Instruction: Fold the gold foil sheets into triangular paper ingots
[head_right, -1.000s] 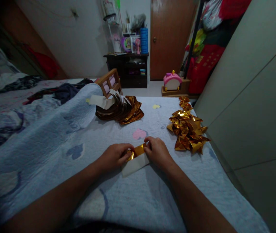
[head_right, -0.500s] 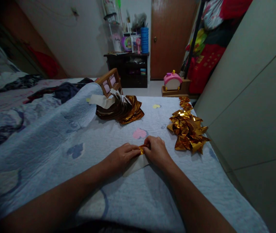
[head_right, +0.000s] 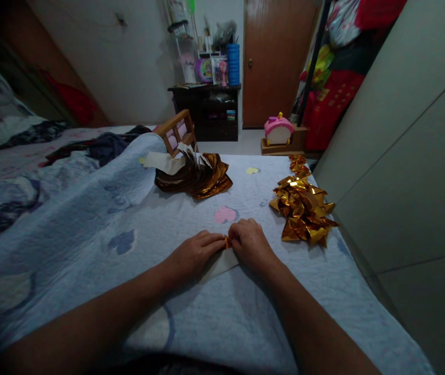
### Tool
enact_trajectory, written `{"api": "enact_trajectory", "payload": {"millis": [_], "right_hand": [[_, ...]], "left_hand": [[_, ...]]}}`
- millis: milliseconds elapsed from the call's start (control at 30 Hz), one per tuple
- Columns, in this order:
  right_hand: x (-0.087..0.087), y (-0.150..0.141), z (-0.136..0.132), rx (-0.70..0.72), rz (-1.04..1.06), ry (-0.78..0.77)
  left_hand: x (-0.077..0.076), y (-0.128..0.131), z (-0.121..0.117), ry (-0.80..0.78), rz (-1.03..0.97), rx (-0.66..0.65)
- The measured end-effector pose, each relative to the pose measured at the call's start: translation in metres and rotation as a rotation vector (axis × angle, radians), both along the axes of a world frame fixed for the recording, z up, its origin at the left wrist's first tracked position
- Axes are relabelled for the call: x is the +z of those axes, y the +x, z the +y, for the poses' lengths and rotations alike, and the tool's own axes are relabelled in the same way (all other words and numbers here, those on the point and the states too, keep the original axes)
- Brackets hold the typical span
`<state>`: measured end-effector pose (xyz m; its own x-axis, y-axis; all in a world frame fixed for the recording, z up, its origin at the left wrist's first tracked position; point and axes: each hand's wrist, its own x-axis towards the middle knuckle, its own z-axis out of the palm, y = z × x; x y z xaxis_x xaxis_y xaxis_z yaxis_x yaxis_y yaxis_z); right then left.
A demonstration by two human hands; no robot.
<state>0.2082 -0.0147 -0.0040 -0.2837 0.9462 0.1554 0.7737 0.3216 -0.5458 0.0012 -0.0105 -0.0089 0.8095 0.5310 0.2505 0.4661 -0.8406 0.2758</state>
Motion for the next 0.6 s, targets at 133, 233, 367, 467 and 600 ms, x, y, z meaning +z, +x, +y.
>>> {"api": "enact_trajectory", "payload": {"millis": [133, 233, 367, 467, 600], "right_hand": [[0.002, 0.003, -0.002, 0.065, 0.014, 0.001], [0.005, 0.005, -0.002, 0.102, 0.012, -0.016], [0.008, 0.007, -0.002, 0.123, 0.009, -0.042], [0.01, 0.007, -0.002, 0.126, 0.013, -0.059], [0.011, 0.006, -0.002, 0.132, 0.015, -0.069]], "left_hand": [[0.0, 0.0, -0.001, -0.031, -0.015, 0.011], [-0.002, 0.0, 0.0, -0.041, -0.037, 0.015], [-0.006, 0.0, 0.001, -0.078, -0.076, 0.045], [-0.007, 0.001, 0.001, -0.1, -0.067, 0.052], [-0.003, 0.002, 0.0, -0.083, 0.021, 0.053]]}}
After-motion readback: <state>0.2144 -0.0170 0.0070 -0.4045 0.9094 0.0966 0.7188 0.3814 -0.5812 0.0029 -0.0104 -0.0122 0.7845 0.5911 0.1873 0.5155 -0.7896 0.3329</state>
